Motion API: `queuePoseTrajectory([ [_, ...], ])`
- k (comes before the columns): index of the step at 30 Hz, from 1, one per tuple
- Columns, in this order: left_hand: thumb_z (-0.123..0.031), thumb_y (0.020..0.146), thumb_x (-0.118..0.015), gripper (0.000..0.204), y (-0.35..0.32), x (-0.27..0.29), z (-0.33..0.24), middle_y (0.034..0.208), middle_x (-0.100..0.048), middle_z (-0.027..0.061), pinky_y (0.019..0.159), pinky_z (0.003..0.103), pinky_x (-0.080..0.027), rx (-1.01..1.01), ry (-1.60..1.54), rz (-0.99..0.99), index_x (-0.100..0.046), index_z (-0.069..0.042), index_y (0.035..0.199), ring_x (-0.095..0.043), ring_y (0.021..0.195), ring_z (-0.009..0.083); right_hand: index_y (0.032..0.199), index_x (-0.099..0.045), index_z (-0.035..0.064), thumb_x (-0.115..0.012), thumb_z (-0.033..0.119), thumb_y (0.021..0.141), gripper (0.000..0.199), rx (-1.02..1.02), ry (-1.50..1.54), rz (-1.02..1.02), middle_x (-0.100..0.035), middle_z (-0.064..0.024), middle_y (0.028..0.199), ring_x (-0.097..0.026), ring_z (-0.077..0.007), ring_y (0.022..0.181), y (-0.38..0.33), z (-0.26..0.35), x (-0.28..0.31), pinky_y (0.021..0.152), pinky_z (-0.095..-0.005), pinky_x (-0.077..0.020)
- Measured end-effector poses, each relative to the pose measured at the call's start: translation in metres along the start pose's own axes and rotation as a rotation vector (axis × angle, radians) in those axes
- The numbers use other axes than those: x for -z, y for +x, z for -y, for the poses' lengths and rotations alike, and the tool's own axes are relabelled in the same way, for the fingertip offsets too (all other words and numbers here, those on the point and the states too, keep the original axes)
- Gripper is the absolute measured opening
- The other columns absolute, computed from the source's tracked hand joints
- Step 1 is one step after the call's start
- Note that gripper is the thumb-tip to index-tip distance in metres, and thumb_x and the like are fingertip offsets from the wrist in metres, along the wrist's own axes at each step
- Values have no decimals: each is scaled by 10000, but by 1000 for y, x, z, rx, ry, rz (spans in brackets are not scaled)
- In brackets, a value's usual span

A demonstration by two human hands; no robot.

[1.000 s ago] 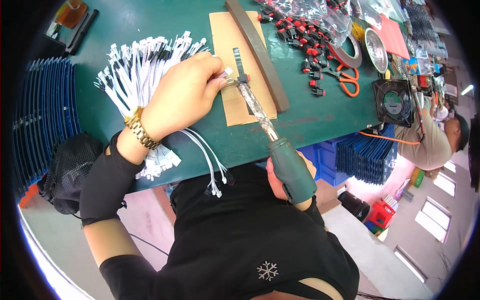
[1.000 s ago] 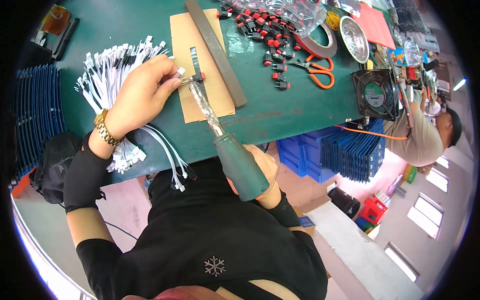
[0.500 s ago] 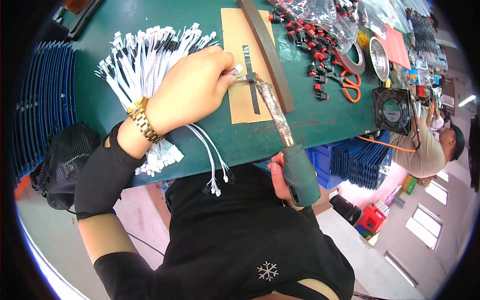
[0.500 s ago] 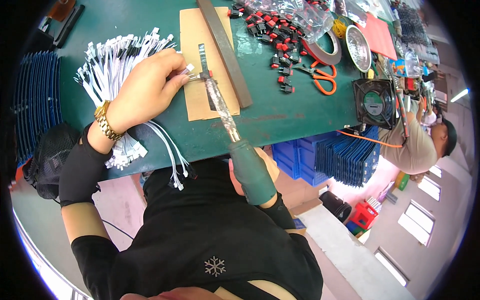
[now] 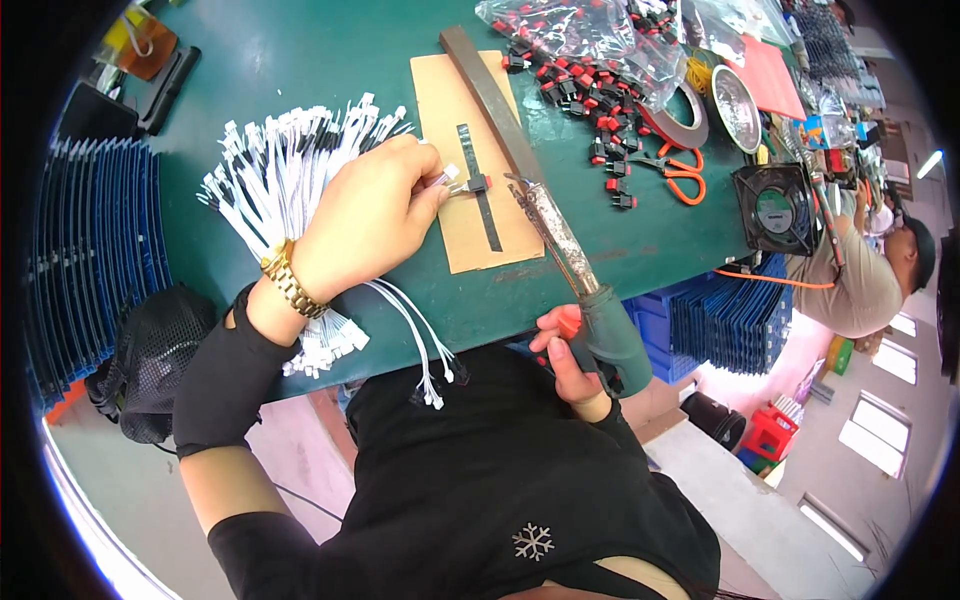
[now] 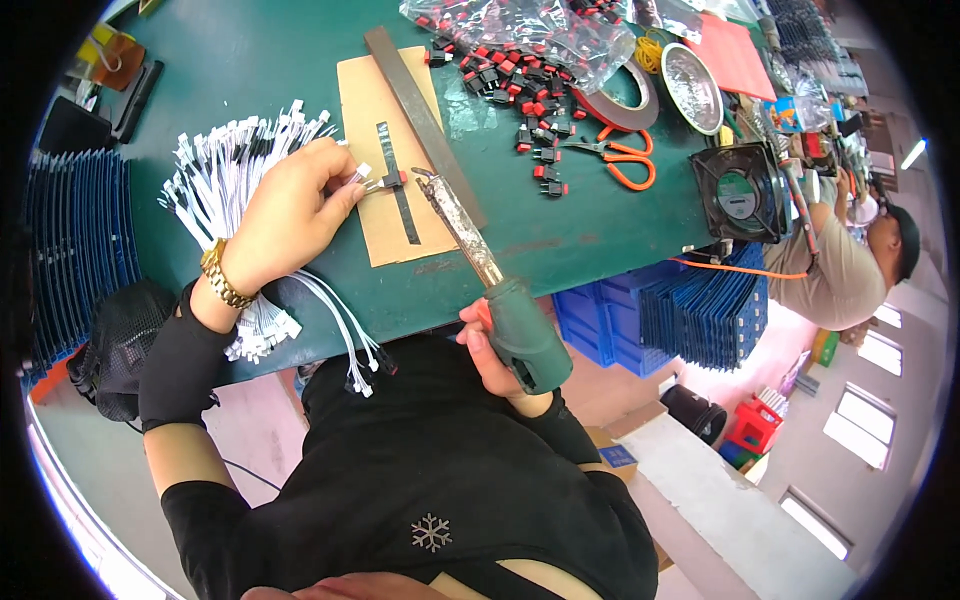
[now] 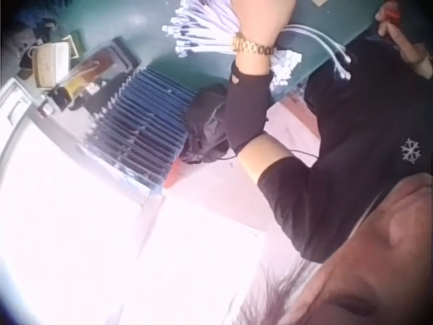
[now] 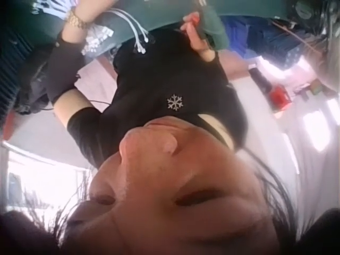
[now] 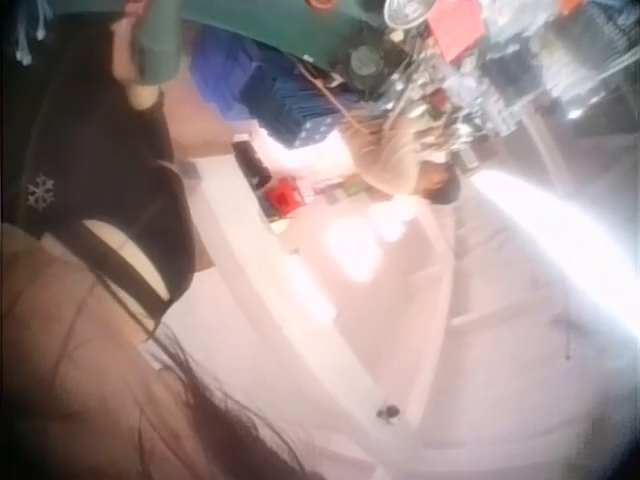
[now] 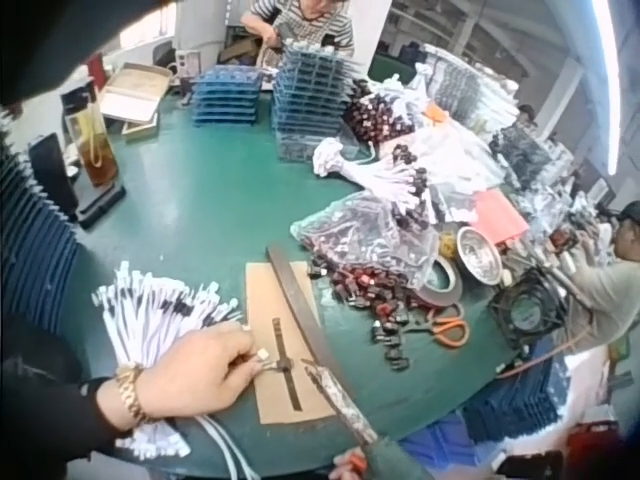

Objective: The person applies hot glue to electronic connectors and wires using a hot glue gun.

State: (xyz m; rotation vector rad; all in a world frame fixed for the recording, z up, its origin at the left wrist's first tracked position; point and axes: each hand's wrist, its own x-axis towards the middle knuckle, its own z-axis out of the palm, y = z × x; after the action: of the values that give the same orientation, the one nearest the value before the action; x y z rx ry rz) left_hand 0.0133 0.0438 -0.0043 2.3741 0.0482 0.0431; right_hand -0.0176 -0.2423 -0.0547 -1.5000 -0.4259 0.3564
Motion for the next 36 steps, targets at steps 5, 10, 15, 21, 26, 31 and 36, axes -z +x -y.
queuePoseTrajectory([
  [5, -102, 798, -608, 120, 1, 0, 1, 765, -540, 138, 626, 374, -441, -47, -32, -14, -549, 3, 798, -549, 697, 301, 1171, -499, 6, -544, -9, 864, 311, 29, 121, 44, -549, -143, 1054, -583, -151, 766, 0, -5, 2, 684, -289, -505],
  [10, -79, 794, -636, 120, 5, 6, -1, 713, -551, 103, 545, 329, -422, -142, 46, 5, -564, 17, 791, -525, 584, 218, 1167, -494, 12, -540, -9, 865, 305, 65, 100, 38, -549, -133, 1043, -573, -145, 758, -3, -9, 5, 690, -285, -498],
  [15, -90, 813, -655, 130, 7, 12, -3, 727, -581, 58, 561, 257, -427, -100, -120, 64, -615, 14, 879, -506, 600, 117, 1260, -395, 44, -455, -22, 872, 398, 60, 26, 81, -534, -164, 1045, -581, -163, 791, -9, -14, 14, 750, -327, -488],
  [21, -117, 825, -672, 172, 12, 9, -3, 749, -611, 35, 590, 251, -433, 172, -264, 157, -630, 36, 893, -510, 646, 76, 1259, -394, 50, -448, -32, 871, 400, 75, 6, 70, -531, -162, 1047, -574, -161, 797, -7, -15, 13, 752, -324, -485],
  [26, -106, 802, -681, 161, 11, 5, -9, 725, -610, 41, 585, 252, -433, 116, -177, 127, -634, 33, 866, -512, 626, 84, 1254, -408, 49, -461, -31, 872, 394, 100, 26, 85, -536, -156, 1037, -573, -159, 794, -3, -13, 12, 750, -318, -484],
  [31, -93, 770, -688, 148, 12, 1, -6, 701, -586, 50, 538, 237, -408, 85, -147, 83, -609, 28, 798, -484, 574, 92, 1252, -413, 47, -465, -37, 871, 394, 86, 53, 84, -542, -156, 1031, -575, -158, 791, -2, -15, 13, 744, -313, -487],
  [36, -66, 712, -672, 128, 4, -5, -11, 705, -519, 37, 493, 259, -411, -299, 192, 9, -590, -19, 799, -507, 539, 133, 1244, -416, 48, -467, -46, 869, 389, 106, 66, 75, -544, -158, 1031, -576, -153, 782, 2, -9, 11, 723, -299, -491],
])
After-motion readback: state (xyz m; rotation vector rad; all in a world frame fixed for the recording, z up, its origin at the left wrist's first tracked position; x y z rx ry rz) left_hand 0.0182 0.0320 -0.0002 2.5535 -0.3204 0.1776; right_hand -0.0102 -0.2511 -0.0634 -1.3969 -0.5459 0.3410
